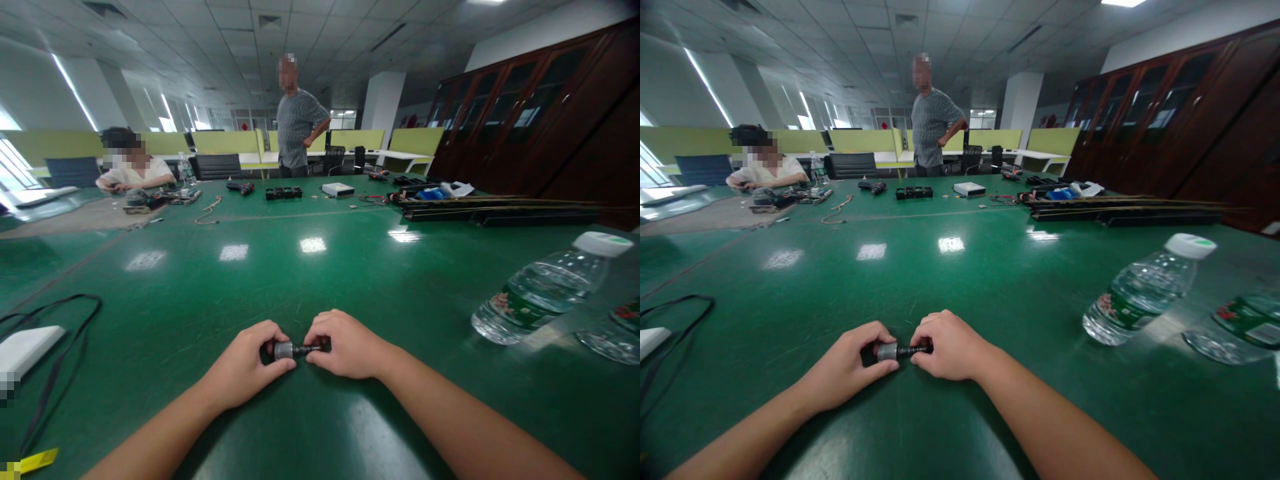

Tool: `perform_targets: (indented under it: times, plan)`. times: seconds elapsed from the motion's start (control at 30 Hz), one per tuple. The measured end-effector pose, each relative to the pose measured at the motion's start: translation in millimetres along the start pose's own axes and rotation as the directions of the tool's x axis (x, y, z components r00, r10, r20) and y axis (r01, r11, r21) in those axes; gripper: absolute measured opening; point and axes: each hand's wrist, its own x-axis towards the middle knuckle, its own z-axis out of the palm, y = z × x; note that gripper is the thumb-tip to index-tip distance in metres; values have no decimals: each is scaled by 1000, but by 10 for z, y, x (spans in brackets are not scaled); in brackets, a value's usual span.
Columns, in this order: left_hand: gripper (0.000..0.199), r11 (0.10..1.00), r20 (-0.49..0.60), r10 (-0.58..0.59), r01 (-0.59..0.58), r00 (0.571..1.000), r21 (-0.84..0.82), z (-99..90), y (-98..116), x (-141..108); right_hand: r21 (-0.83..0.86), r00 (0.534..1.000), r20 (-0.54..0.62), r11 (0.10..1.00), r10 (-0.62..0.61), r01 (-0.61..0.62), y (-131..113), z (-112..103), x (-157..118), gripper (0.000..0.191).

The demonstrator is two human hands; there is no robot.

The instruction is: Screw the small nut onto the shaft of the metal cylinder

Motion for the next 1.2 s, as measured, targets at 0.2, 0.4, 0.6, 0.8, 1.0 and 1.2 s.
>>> perform_targets:
  times: [0.2,0.4,0.6,0.8,1.0,1.2]
  plan:
    - [17,1000,-6,11,-11,1000,5,3,-5,2,-3,1000,-5,1000,27,-27,38,-23,-12,8]
    - [17,1000,-6,1,-1,1000,8,3,-4,2,9,999,0,999,46,-46,51,-46,-17,7]
    - [17,1000,-11,3,-2,1000,15,6,-7,0,9,998,14,998,63,-63,76,-78,-25,7]
    - [17,1000,-17,8,-7,1000,11,8,-8,2,10,995,44,996,89,-89,129,-162,-37,10]
    - [16,1000,-16,1,-1,1000,18,6,-4,-4,-34,987,28,987,155,-154,238,-282,-61,10]
    - [16,1000,-5,-8,9,1000,8,-10,32,-1,10,989,50,990,143,-143,242,-313,-80,10]
